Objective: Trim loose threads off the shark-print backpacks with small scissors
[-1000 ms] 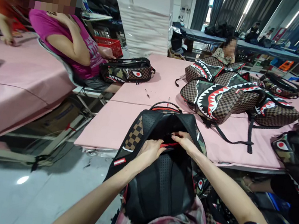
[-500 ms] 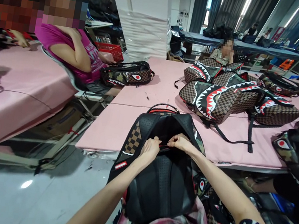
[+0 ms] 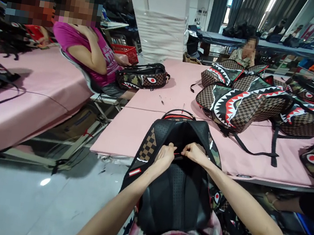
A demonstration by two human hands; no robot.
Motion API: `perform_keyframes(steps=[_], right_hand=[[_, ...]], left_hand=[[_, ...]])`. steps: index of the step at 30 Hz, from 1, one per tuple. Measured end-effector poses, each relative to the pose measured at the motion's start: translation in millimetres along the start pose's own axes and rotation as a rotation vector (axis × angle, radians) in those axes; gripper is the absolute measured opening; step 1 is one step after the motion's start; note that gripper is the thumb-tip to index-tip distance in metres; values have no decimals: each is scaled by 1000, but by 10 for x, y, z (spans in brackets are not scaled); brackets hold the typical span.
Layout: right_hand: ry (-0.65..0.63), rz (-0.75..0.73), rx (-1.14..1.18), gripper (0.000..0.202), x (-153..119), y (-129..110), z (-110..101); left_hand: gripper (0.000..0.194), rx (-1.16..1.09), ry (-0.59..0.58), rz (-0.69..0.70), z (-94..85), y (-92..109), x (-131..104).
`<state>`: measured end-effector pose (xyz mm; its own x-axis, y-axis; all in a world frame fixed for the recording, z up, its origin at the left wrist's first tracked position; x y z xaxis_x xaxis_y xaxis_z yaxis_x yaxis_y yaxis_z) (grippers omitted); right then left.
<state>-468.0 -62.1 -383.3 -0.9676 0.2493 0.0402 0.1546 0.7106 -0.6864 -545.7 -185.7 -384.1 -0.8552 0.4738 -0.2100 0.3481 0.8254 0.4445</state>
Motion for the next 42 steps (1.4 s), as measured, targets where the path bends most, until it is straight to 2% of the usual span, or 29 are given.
perform_keyframes(steps=[3,5,7,9,10,12,16,19,22,25,27,29,30,31,33,34,35,36,37,39,40,41,42], right_hand=[[105,-38,55,19,39,54,-49],[214,-66,107,30,72,139,-106],[330,-97,203,43,101,255,-155],[424,-94,321,50,124,390,-172],[455,-75,365,50,135,455,-166],[487,-21,401,43,157,566,-127],[476,13,421,36,178,657,-19],[413,16,441,33,100,629,38],[321,28,452,28,-142,577,68],[184,72,467,27,-523,584,112],[173,149,488,27,-781,651,154],[236,235,513,30,-973,743,204],[265,266,527,32,-1035,783,231],[285,287,542,34,-1073,814,257],[312,316,593,39,-1094,838,292],[333,327,626,42,-1087,832,293],[359,336,655,44,-1077,818,281],[390,339,673,45,-1072,796,255],[423,333,678,46,-1077,770,214],[488,296,647,44,-1156,719,101],[516,278,626,42,-1246,700,48],[535,267,605,41,-1373,688,14],[541,266,590,41,-1532,684,16]], left_hand=[[32,-50,76,103,-56,-49,-39],[32,-84,128,265,-61,-147,-109],[30,-63,90,499,6,-290,-184],[27,5,16,644,124,-447,-207],[25,39,0,645,184,-514,-184],[22,81,59,585,273,-589,-68],[42,179,207,552,364,-513,347],[49,253,183,562,402,-436,717],[47,281,139,513,421,-450,1011],[45,278,135,473,436,-529,1067],[43,261,108,493,436,-594,894],[40,189,-30,525,393,-664,562],[39,127,-183,533,348,-702,359],[37,49,-401,533,285,-740,147],[42,-82,-1000,530,115,-817,-260],[44,-108,-1145,532,5,-860,-402],[47,-163,-1222,492,-92,-913,-492],[48,-213,-1172,434,-163,-984,-533],[48,-255,-1006,365,-202,-1078,-543],[42,-275,-515,282,-189,-1334,-589],[37,-222,-255,301,-141,-1474,-660],[35,-170,-75,378,-61,-1604,-765],[38,-93,23,433,46,-1728,-876]])
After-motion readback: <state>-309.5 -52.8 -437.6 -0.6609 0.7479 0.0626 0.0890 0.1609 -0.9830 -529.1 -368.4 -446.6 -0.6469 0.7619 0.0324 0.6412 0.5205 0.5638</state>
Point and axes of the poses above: each hand's wrist, its own x-axis towards the middle knuckle, its own z-axis out of the palm, y = z × x, the point moved 2 cm from there along x, towards the middle knuckle, and after that the axes turned 15 degrees about -z, right-handed, at the moved point
